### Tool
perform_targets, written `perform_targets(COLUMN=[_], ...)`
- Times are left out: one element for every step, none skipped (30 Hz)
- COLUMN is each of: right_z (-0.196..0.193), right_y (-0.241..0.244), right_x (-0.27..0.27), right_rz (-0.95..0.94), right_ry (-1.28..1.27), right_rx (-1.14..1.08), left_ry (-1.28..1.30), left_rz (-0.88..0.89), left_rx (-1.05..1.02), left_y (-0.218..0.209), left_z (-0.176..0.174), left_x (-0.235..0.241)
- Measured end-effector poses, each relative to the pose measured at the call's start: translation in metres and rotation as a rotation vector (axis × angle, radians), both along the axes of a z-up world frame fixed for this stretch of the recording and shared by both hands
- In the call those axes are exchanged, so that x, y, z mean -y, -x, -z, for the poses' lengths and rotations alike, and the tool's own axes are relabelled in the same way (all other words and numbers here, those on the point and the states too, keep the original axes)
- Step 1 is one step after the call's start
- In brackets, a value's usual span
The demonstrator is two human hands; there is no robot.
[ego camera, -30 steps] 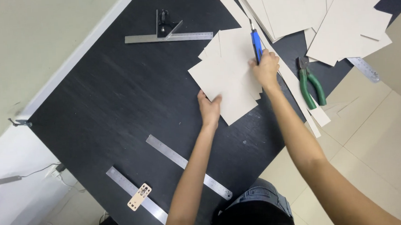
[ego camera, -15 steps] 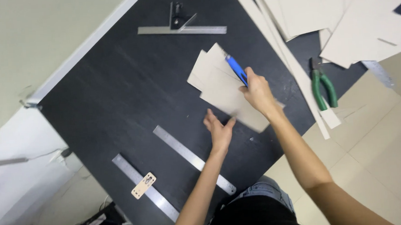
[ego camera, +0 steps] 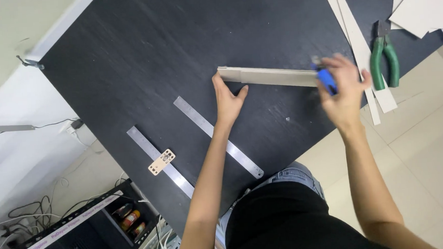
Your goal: Cutting cardboard sheets into smaller pieces using a utility knife and a metal ruler for precision.
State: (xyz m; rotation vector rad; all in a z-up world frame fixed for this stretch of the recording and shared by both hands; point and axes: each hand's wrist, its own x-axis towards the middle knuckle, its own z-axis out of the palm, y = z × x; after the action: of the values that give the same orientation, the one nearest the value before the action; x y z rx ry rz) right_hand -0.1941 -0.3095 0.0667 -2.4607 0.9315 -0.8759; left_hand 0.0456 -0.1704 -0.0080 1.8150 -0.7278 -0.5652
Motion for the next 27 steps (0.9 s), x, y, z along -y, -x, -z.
perform_targets(right_z=[0.000,0.008,0.017,0.025,0.033,0.042,0.052,0.059,0.067,0.074,0.073,0.071,0.070,0.066,0.064,0.060,0.055,0.050,0.044,0.045,0.046,0.047,0.044,0.042,0.040,0.041,0.043], right_y=[0.008,0.009,0.010,0.011,0.007,0.005,0.002,0.002,0.002,0.002,0.002,0.003,0.003,-0.001,-0.005,-0.006,-0.006,-0.008,-0.010,-0.009,-0.009,-0.007,-0.007,-0.007,-0.007,-0.006,-0.006], right_x=[0.000,-0.001,-0.003,-0.007,-0.006,-0.008,-0.010,-0.015,-0.020,-0.024,-0.024,-0.025,-0.025,-0.028,-0.031,-0.033,-0.034,-0.034,-0.034,-0.033,-0.032,-0.034,-0.035,-0.036,-0.037,-0.037,-0.037], right_rz=[0.109,0.109,0.154,0.195,0.194,0.130,0.064,0.063,0.159,0.253,0.250,0.255,0.260,0.258,0.225,0.192,0.189,0.208,0.226,0.223,0.222,0.223,0.222,0.229,0.236,0.237,0.231], right_ry=[-0.085,-0.085,-0.336,-0.595,-0.600,-0.703,-0.805,-0.809,-0.776,-0.742,-0.745,-0.741,-0.737,-0.741,-0.659,-0.577,-0.582,-0.503,-0.425,-0.427,-0.425,-0.426,-0.432,-0.429,-0.427,-0.427,-0.430], right_rx=[0.085,0.086,0.450,0.808,0.805,0.964,1.123,1.120,1.115,1.109,1.105,1.053,1.000,0.997,0.947,0.893,0.886,0.837,0.787,0.785,0.781,0.774,0.770,0.743,0.715,0.714,0.722], left_ry=[-0.008,-0.008,0.035,0.074,0.069,0.065,0.062,0.060,0.070,0.081,0.080,0.105,0.130,0.127,0.149,0.171,0.169,0.228,0.288,0.287,0.359,0.426,0.422,0.410,0.398,0.397,0.398], left_rz=[-0.007,-0.007,0.010,0.024,0.020,0.031,0.041,0.038,0.060,0.080,0.075,0.090,0.104,0.099,0.122,0.143,0.137,0.116,0.095,0.091,0.070,0.049,0.044,0.023,0.003,0.003,0.021], left_rx=[-0.012,-0.010,-0.010,-0.013,-0.014,0.009,0.032,0.031,-0.009,-0.049,-0.050,-0.008,0.034,0.033,0.038,0.041,0.036,0.015,-0.005,-0.005,-0.116,-0.229,-0.231,-0.253,-0.275,-0.277,-0.257], left_y=[-0.002,0.003,0.008,0.014,0.018,0.023,0.028,0.033,0.037,0.041,0.042,0.042,0.042,0.040,0.039,0.039,0.040,0.039,0.037,0.038,0.039,0.041,0.042,0.042,0.042,0.042,0.041], left_z=[0.010,0.003,-0.003,-0.009,-0.002,0.006,0.014,0.008,0.001,-0.005,-0.003,-0.001,0.001,-0.002,-0.004,-0.007,-0.015,-0.022,-0.030,-0.038,-0.045,-0.051,-0.054,-0.056,-0.059,-0.059,-0.059], left_x=[0.003,0.006,0.008,0.008,0.013,0.016,0.019,0.019,0.019,0.020,0.018,0.017,0.016,0.013,0.011,0.009,0.006,0.004,0.003,0.003,0.003,0.002,0.002,0.003,0.004,0.003,0.002])
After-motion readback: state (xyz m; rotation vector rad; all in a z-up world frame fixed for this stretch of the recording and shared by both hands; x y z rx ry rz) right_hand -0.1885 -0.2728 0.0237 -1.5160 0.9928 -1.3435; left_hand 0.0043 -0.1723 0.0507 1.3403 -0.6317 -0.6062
